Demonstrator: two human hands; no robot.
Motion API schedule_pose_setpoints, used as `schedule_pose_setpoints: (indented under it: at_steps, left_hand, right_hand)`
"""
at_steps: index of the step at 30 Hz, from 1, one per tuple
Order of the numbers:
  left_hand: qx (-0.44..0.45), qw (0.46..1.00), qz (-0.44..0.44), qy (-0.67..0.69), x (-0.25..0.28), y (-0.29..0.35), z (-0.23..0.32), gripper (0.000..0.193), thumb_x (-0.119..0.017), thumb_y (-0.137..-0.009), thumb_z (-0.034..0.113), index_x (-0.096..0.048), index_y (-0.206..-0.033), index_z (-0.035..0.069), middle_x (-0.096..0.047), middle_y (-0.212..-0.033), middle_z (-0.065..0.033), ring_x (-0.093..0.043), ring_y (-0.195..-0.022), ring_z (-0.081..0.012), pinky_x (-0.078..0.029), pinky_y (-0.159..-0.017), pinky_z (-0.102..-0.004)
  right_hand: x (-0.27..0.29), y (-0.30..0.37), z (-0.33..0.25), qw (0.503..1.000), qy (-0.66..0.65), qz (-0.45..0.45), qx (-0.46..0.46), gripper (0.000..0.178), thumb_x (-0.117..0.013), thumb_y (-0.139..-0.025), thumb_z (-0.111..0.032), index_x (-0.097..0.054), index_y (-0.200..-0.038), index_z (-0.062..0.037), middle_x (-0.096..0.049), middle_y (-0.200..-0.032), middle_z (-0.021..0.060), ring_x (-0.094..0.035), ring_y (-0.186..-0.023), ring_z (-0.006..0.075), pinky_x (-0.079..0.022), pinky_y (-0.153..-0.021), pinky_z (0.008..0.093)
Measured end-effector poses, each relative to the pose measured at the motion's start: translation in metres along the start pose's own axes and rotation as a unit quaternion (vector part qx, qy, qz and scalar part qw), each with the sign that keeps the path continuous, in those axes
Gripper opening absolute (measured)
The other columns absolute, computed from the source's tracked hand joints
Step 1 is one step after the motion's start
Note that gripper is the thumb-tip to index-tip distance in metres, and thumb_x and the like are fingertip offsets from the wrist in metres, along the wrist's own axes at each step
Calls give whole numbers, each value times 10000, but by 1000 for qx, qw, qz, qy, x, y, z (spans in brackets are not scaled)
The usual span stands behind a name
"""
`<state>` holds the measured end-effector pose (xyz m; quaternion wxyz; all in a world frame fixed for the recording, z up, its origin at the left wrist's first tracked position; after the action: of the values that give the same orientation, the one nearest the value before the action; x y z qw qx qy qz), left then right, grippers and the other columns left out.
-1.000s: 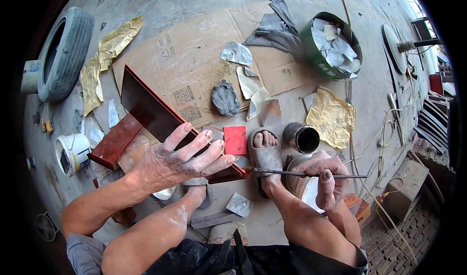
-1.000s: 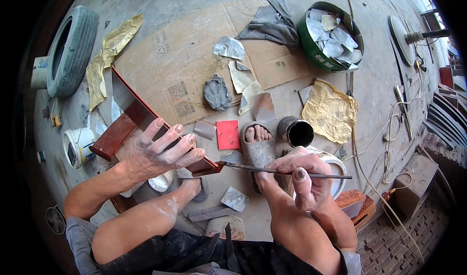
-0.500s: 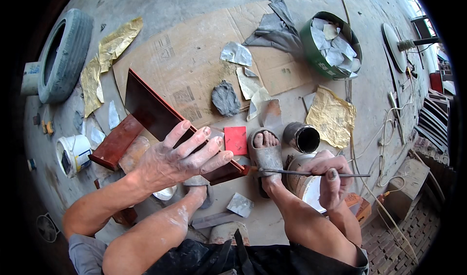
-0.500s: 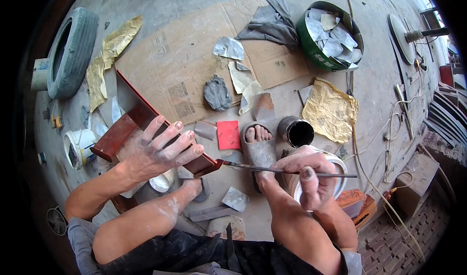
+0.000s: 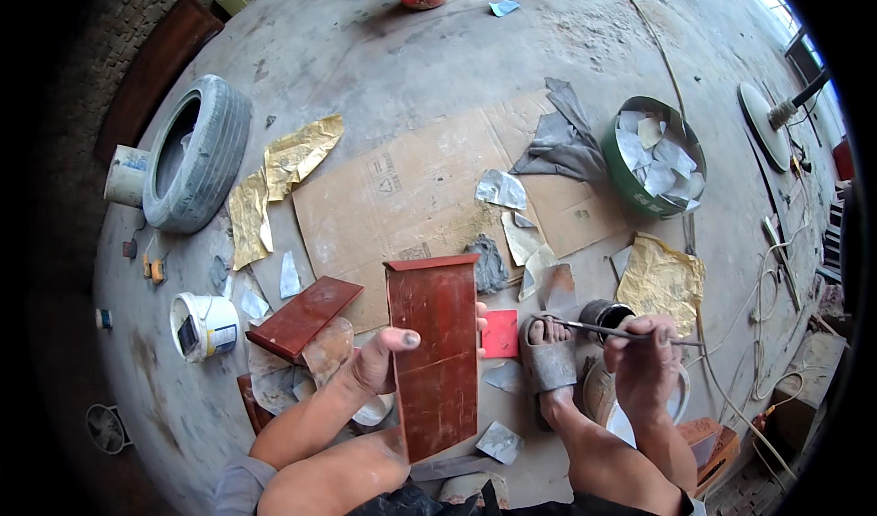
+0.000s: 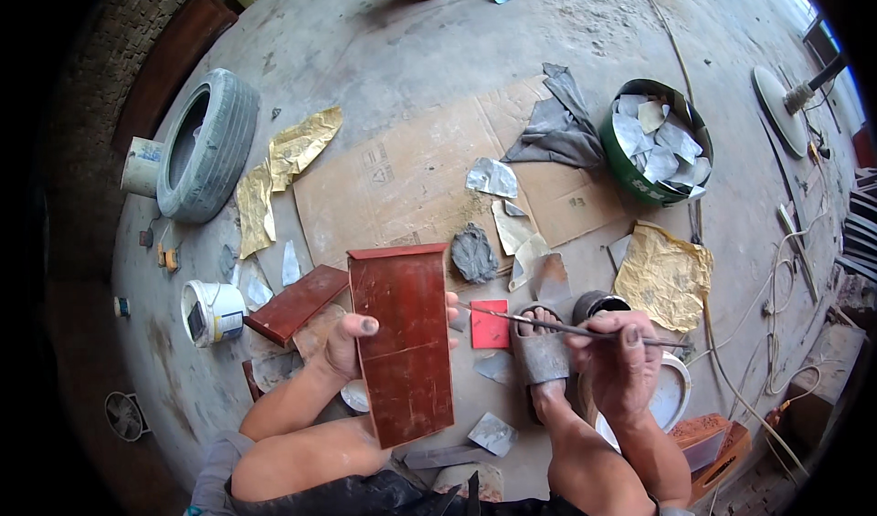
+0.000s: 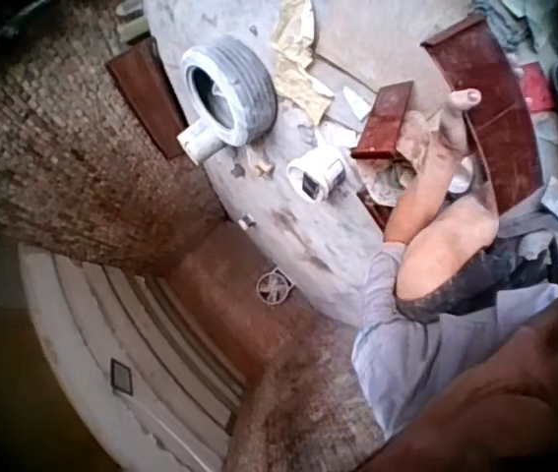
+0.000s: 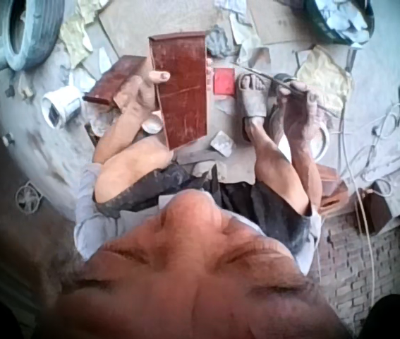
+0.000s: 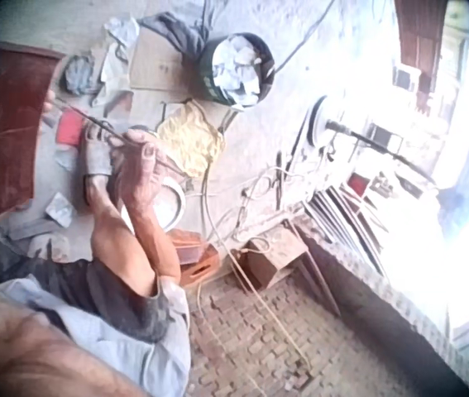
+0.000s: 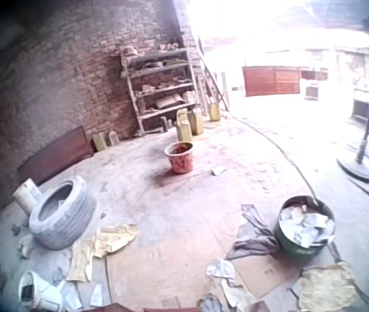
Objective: The person paints a rectangular wooden piece with a brush, repeatedly dipping the brush into a paint can and applying paint to the edges and surfaces. The person holds the wood with one hand and paints with the other, occasionally repositioning the piece.
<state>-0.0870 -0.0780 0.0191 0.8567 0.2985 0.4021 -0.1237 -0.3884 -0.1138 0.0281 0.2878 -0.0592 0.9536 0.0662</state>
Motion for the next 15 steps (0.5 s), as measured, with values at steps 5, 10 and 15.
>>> schedule_pose_setpoints:
  at_steps: [5,10,15]
  left_hand:
    - [99,980,28,173,15,-1,-18,726,-569,-942,364,-336,-1526,2,-486,-1474,-221,-484,-1369,-363,-406,-1130,-541]
    - [151,985,35,-81,29,-17,9,535,-582,-1021,329,-473,-1429,0,-600,-1364,-165,-613,-1229,-289,-498,-1039,-437]
    - [192,933,-12,-305,35,-46,44,463,-688,-973,241,-578,-1341,-19,-677,-1215,-79,-626,-1076,-142,-507,-954,-317]
  right_hand:
    - [-2,-4,11,999,10,12,-43,374,-462,-1080,-315,-574,-1200,21,-721,-1059,229,-669,-762,211,-532,-660,292]
    - [2,-12,4,998,44,-15,-34,293,-537,-1061,-268,-576,-1188,-7,-731,-1031,206,-663,-772,182,-518,-666,280]
    - [11,-17,-4,993,109,1,-42,273,-523,-1068,-277,-583,-1116,-15,-735,-966,192,-656,-727,163,-507,-642,262]
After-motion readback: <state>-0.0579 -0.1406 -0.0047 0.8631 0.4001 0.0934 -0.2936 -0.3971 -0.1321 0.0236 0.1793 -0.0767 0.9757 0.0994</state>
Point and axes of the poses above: each hand's wrist, its own y-axis away from the middle knuckle, its own x-axis out of the back of the hand, z = x × y, the point moved 4 cm from there along -y, towards the middle knuckle
